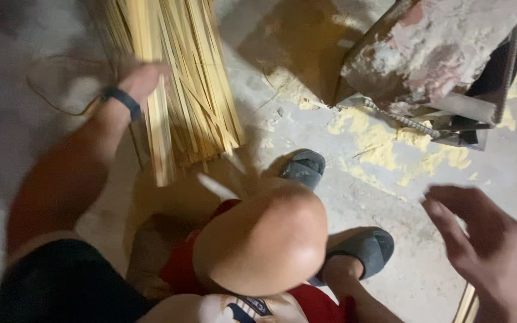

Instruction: The person feeds bundles of thin wooden sticks into a stationary shaping machine, guiding them with both hands to smooth or round the edges. The processed sticks are collected into a growing pile on the floor.

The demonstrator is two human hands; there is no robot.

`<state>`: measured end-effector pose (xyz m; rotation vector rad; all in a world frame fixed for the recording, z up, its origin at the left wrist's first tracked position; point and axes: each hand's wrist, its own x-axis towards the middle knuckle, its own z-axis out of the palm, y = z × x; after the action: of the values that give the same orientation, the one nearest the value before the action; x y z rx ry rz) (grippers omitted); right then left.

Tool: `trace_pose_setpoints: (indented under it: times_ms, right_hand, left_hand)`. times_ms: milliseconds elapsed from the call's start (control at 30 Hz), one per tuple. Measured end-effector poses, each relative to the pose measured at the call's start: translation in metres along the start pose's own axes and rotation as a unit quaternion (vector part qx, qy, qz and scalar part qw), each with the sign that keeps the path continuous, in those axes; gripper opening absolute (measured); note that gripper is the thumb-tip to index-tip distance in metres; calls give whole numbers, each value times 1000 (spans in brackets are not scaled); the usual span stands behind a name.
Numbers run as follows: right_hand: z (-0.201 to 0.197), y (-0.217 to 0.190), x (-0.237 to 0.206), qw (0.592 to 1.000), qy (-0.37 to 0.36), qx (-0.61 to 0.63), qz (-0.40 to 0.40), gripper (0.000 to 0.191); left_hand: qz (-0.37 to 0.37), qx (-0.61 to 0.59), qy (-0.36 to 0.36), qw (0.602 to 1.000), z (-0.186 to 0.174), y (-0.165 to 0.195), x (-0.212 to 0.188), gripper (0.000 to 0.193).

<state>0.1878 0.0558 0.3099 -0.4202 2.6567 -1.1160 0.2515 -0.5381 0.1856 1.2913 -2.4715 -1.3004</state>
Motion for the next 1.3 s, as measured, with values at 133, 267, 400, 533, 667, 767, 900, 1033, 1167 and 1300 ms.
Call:
trace_pose_setpoints:
  times_ms: [133,267,400,533,667,767,900,1033,1167,1300]
  right_hand:
    - [-4,80,-35,982,25,-132,134,35]
    - [-2,154,-62,989,42,-18,142,48]
    - [-10,136,-110,974,35,-89,207,51]
    - [-20,81,-138,954,59,-90,281,48]
    - [-40,101,-159,958,114,18,261,41]
    - [-58,176,-186,923,208,-10,324,42]
    - [-81,310,-235,854,261,-49,447,60]
    - [-103,435,-277,831,325,-137,430,70]
    - [-147,522,-280,833,305,-195,419,105]
    - [-181,562,-264,810,99,-167,553,114]
  left_hand:
    - [-96,55,4,994,12,-59,44,33]
    - [-100,89,4,991,23,-57,72,36]
    - [-74,153,9,985,40,-52,66,39]
    - [-9,241,32,970,58,-55,47,41]
    - [53,296,-13,954,83,-58,15,44]
    - [88,332,-107,933,121,-49,-12,46]
    - [168,332,-261,891,194,-1,-59,49]
    - [281,267,-370,844,285,115,-133,47]
    - [464,401,-452,648,381,240,-237,44]
    - [563,408,-542,472,477,297,-339,44]
